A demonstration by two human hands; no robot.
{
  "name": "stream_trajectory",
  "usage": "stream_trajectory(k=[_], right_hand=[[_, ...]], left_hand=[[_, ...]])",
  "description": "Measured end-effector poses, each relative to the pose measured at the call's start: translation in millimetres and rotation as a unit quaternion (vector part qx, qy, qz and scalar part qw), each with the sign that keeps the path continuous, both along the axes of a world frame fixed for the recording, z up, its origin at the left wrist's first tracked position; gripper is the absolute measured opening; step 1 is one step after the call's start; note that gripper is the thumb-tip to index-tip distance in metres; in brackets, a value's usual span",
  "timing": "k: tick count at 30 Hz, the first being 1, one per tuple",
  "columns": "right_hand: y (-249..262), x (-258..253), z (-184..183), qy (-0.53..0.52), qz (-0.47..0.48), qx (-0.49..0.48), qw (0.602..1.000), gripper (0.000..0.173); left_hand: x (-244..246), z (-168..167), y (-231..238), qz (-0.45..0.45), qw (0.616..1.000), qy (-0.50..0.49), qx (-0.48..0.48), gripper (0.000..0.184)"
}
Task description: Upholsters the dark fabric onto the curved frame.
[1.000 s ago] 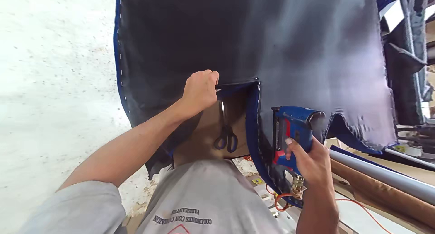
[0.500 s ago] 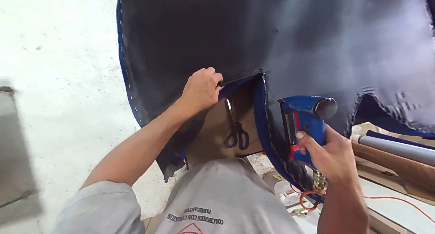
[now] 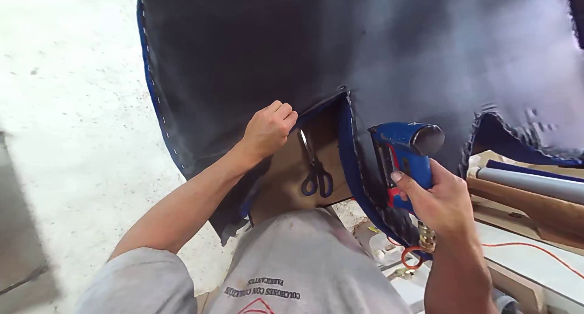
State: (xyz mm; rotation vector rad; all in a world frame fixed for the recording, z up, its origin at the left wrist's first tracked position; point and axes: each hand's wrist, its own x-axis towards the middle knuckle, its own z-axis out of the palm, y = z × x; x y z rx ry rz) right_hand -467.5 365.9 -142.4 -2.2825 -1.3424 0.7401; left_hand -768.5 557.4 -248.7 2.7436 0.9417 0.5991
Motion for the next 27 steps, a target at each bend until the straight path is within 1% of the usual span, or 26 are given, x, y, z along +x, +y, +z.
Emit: stream_trajectory(k=[2,5,7,10,13,15,19,27], right_hand=[[0,-3,1,-0.007,-0.002,-0.009,1.000,0.054],[2,-6,4,-0.031,-0.005,-0.033,0.999,0.057],[2,-8,4,-0.040,-0.002,-0.040,0.998,0.058],[3,-11,4,-0.047,-0.005,-0.048,0.998,0.060],[4,-14,3,-0.044,-0.003,-0.043,0.998,0.060],[3,-16,4,-0.041,-0.002,-0.039,0.998,0.060],[1,-17,4,-0.034,-0.003,-0.027,0.999,0.058],[-3,-17,6,-0.029,-0.003,-0.005,1.000,0.055]], left_hand=[[-2,-3,-1,-0.006,1.000,-0.007,0.012,0.025],[-6,-4,0,0.000,0.999,-0.037,0.006,0.028],[-7,-2,0,0.003,0.999,-0.035,0.000,0.029],[-5,2,-3,0.026,0.999,-0.023,-0.004,0.022],[0,4,-3,0.039,0.998,-0.038,-0.021,0.017],[-1,6,-2,0.033,0.998,-0.040,-0.032,0.016],[-5,3,-6,0.017,0.999,-0.030,-0.028,0.019],[1,0,-12,0.055,0.996,-0.036,-0.064,0.019]])
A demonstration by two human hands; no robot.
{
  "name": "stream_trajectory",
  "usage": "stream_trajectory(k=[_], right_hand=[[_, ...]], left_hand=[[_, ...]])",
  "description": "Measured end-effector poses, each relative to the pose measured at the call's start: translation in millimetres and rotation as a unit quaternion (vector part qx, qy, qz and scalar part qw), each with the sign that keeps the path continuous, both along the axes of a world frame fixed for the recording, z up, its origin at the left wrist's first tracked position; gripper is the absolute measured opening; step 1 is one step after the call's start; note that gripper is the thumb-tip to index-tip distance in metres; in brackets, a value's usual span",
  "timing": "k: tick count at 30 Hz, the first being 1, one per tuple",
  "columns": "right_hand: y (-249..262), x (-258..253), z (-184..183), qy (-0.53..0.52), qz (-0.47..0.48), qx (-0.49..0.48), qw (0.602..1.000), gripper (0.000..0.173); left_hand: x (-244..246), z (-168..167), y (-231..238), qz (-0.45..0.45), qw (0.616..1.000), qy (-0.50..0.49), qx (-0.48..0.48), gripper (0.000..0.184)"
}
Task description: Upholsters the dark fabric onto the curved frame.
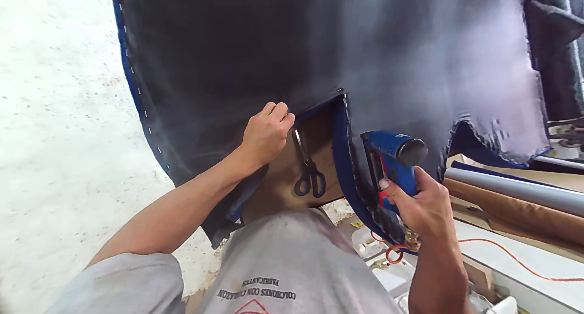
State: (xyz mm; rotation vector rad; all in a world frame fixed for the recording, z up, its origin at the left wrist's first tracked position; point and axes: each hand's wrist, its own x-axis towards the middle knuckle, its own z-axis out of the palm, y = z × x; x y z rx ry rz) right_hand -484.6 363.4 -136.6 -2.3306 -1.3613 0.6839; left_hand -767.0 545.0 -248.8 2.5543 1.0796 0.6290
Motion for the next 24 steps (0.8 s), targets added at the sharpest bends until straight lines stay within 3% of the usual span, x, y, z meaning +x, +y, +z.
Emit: stream_trajectory(k=[3,7,15,24], right_hand=[[4,2,7,-0.014,0.022,-0.020,0.999,0.049],[33,0,27,0.018,0.047,-0.017,0.999,0.025],[124,-18,27,0.107,0.076,-0.095,0.987,0.016],[148,-26,10,0.094,0.050,-0.137,0.985,0.016]], left_hand=[[1,-3,-1,-0.001,1.000,0.001,0.005,0.018],[1,-5,-3,0.007,1.000,-0.001,-0.001,0.018],[0,-2,1,-0.004,1.000,-0.008,-0.028,0.013],[-1,4,1,-0.012,0.999,0.006,-0.053,0.013]])
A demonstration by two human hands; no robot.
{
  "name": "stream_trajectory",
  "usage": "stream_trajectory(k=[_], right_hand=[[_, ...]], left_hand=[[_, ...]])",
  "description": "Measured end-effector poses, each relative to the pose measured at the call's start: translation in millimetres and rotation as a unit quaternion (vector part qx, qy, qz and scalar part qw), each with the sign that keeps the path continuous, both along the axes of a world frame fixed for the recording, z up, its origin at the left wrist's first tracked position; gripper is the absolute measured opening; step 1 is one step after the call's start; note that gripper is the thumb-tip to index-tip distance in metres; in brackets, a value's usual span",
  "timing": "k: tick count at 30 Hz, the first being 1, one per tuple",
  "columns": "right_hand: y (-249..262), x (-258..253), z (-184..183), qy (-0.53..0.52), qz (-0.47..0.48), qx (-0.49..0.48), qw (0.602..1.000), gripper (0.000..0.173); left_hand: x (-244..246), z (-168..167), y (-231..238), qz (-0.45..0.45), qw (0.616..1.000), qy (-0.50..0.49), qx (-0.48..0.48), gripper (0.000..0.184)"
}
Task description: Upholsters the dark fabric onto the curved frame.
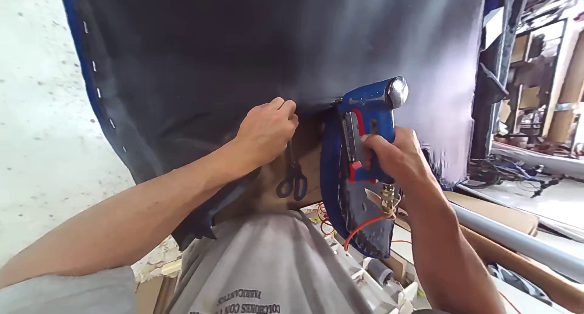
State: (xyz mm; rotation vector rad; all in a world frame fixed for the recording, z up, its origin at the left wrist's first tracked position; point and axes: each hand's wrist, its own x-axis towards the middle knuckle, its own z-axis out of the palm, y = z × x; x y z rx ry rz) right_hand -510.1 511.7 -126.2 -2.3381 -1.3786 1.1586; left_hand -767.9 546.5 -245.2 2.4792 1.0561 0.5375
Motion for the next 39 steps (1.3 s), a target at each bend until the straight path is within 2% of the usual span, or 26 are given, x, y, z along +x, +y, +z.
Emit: stream_trajectory(k=[7,17,20,22,25,26,28,30,32,34,36,39], right_hand=[[0,-10,-3,0.001,0.023,-0.010,1.000,0.019],[-13,-46,-7,0.041,0.102,-0.004,0.994,0.019],[-18,-51,-5,0.009,0.123,0.000,0.992,0.021],[-25,-38,3,-0.002,0.087,0.028,0.996,0.022],[-44,-4,27,0.039,0.003,0.113,0.993,0.020],[-54,7,35,0.049,-0.019,0.135,0.990,0.019],[-76,28,40,0.070,-0.043,0.175,0.981,0.019],[-101,39,29,0.035,-0.050,0.206,0.977,0.024],[-124,38,9,-0.069,-0.036,0.207,0.975,0.043],[-136,29,-11,-0.151,-0.024,0.179,0.972,0.063],[-144,19,-31,-0.200,-0.016,0.162,0.966,0.068],[-152,10,-60,-0.244,-0.007,0.156,0.957,0.066]], left_hand=[[0,-1,0,-0.004,1.000,-0.001,0.001,0.011],[-3,4,0,-0.012,1.000,0.008,-0.009,0.008],[-4,3,-3,-0.012,1.000,0.003,-0.010,0.009],[-3,1,-3,-0.012,1.000,0.003,0.002,0.010],[-6,1,-4,-0.019,1.000,-0.005,0.015,0.007],[-11,5,-7,-0.013,1.000,-0.020,0.000,0.010],[-31,18,-22,0.054,0.996,-0.064,-0.025,0.024],[-55,31,-43,0.155,0.984,-0.084,-0.017,0.027],[-69,31,-64,0.215,0.975,-0.056,-0.016,0.028],[-66,24,-79,0.237,0.971,-0.011,-0.036,0.038],[-56,18,-84,0.245,0.967,0.037,-0.059,0.050],[-48,16,-83,0.246,0.963,0.080,-0.070,0.036]])
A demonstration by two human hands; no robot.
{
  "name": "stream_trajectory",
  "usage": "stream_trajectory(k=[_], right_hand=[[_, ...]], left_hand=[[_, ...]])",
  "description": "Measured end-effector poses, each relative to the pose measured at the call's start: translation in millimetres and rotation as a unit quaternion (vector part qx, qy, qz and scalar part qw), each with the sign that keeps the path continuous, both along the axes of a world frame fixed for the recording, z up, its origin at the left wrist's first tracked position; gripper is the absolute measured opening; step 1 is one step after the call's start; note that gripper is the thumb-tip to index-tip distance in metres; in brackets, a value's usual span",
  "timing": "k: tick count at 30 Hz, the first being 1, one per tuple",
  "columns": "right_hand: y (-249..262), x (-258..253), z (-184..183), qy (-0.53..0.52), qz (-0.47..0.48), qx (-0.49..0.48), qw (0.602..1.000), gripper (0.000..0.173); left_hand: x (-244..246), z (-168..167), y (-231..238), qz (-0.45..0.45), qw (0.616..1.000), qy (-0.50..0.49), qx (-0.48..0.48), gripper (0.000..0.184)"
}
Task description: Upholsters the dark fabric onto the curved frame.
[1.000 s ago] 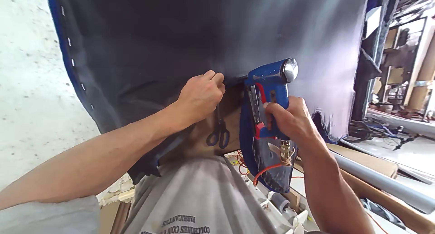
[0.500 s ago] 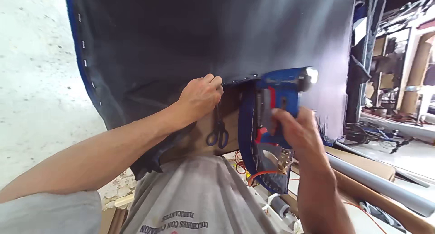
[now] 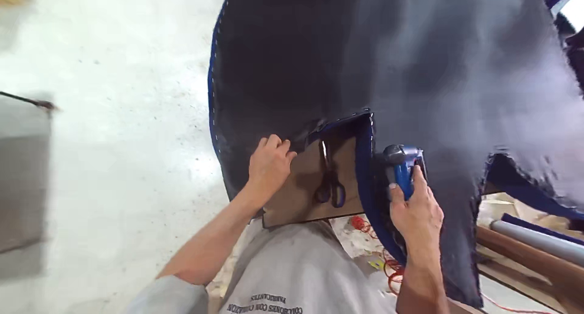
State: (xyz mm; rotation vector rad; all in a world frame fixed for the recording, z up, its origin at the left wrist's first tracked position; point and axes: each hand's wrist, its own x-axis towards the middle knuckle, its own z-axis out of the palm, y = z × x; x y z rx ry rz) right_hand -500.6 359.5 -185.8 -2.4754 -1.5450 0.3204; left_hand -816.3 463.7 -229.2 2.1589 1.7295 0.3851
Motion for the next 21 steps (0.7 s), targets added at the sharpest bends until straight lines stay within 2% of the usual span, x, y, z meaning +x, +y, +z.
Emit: stream_trajectory(k=[3,9,15,21], right_hand=[[-5,-1,-18,-0.003,-0.007,0.004,1.000,0.068],[-6,5,-35,0.021,-0.007,0.005,1.000,0.076],[-6,15,-40,0.038,0.015,0.018,0.999,0.077],[-7,10,-41,0.028,0.015,0.026,0.999,0.076]], left_hand=[[-4,0,3,-0.016,0.999,0.019,0.030,0.029],[-13,12,8,-0.041,0.964,0.067,0.255,0.021],[-25,-9,2,-0.145,0.955,0.090,0.243,0.022],[-32,-16,6,-0.209,0.942,0.066,0.255,0.022]])
